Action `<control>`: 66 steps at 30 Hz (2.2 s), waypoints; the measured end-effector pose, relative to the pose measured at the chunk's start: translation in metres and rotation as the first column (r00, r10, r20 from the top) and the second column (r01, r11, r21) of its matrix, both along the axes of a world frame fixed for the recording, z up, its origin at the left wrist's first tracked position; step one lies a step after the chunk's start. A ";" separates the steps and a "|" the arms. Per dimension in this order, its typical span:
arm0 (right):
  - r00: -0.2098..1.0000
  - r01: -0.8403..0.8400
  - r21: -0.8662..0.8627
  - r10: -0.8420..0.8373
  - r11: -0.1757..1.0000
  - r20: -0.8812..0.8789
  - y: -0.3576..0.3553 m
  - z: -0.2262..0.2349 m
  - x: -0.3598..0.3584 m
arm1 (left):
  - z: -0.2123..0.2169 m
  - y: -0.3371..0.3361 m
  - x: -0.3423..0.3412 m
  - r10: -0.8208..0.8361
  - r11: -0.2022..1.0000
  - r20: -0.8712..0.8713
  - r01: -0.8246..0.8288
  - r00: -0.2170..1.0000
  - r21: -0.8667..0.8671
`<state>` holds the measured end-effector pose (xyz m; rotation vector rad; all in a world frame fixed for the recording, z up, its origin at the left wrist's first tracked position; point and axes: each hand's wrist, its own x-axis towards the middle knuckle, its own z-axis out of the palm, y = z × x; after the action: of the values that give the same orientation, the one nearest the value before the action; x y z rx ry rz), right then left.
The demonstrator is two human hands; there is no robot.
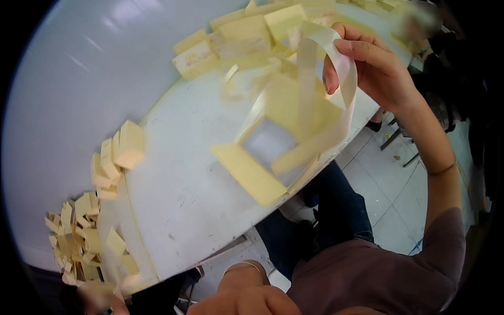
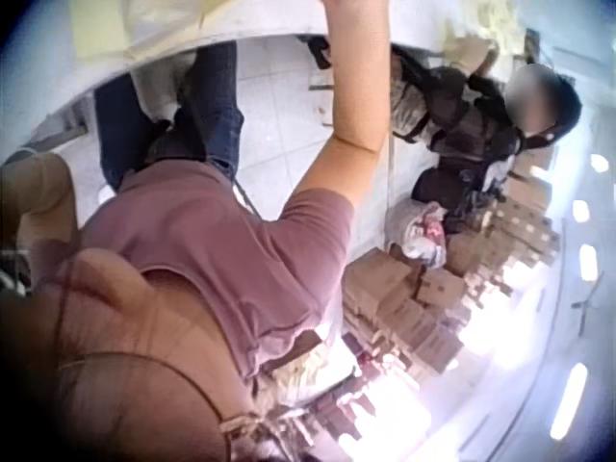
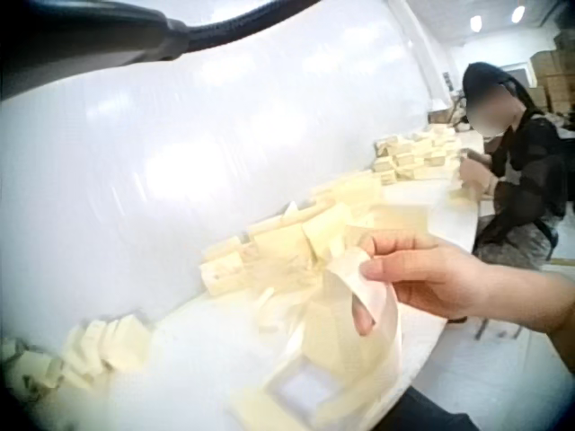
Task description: The person repeatedly picks up flat yellow paper boxes from a table, folds them into open boxes, and inserts a white ribbon into each. The finished boxes are placed on the table. Another person is visible working at the same table.
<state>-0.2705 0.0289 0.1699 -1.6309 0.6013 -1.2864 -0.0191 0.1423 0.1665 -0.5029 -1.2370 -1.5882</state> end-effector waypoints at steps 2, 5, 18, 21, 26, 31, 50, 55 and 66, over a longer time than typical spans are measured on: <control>0.993 0.007 -0.005 -0.006 1.000 0.116 0.013 0.012 0.000 | 0.013 -0.006 -0.007 -0.135 0.983 0.066 0.142 0.989 -0.117; 0.965 -0.014 0.037 0.003 0.999 0.264 0.039 0.018 -0.006 | -0.015 -0.012 -0.026 -0.169 0.983 0.039 0.171 0.985 -0.062; 0.910 -0.387 0.658 0.382 0.646 0.161 0.117 -0.053 -0.058 | -0.050 -0.061 -0.082 -0.065 0.783 0.398 -0.201 0.915 0.588; 0.924 -0.367 0.604 0.353 0.708 0.147 0.116 -0.077 -0.107 | -0.046 -0.069 -0.065 0.459 0.687 0.689 -0.716 0.561 0.125; 0.890 0.051 0.321 -0.189 0.946 0.415 0.126 -0.124 -0.201 | -0.067 -0.084 -0.039 0.508 0.584 0.709 -0.801 0.489 0.134; 0.814 0.385 0.370 -0.500 0.845 0.295 0.114 -0.155 -0.257 | -0.054 -0.073 -0.030 0.566 0.402 0.820 -0.897 0.088 -0.182; 1.000 -0.023 -0.405 0.018 0.914 -0.017 0.033 -0.086 0.040 | -0.063 -0.054 -0.051 0.710 0.592 0.704 -0.560 0.021 -0.580; 0.999 -0.051 -0.423 0.053 0.905 -0.005 0.024 -0.085 0.057 | -0.066 -0.053 -0.039 0.734 0.528 0.676 -0.569 -0.066 -0.630; 0.953 -0.019 0.401 -0.105 0.916 0.285 -0.028 -0.029 0.059 | -0.061 -0.056 -0.010 0.711 0.239 0.692 -0.882 -0.125 -0.405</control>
<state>-0.2116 0.0005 0.1411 -1.0650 0.6628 -1.3109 -0.0287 0.0865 0.1054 1.2277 -1.4832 -0.6280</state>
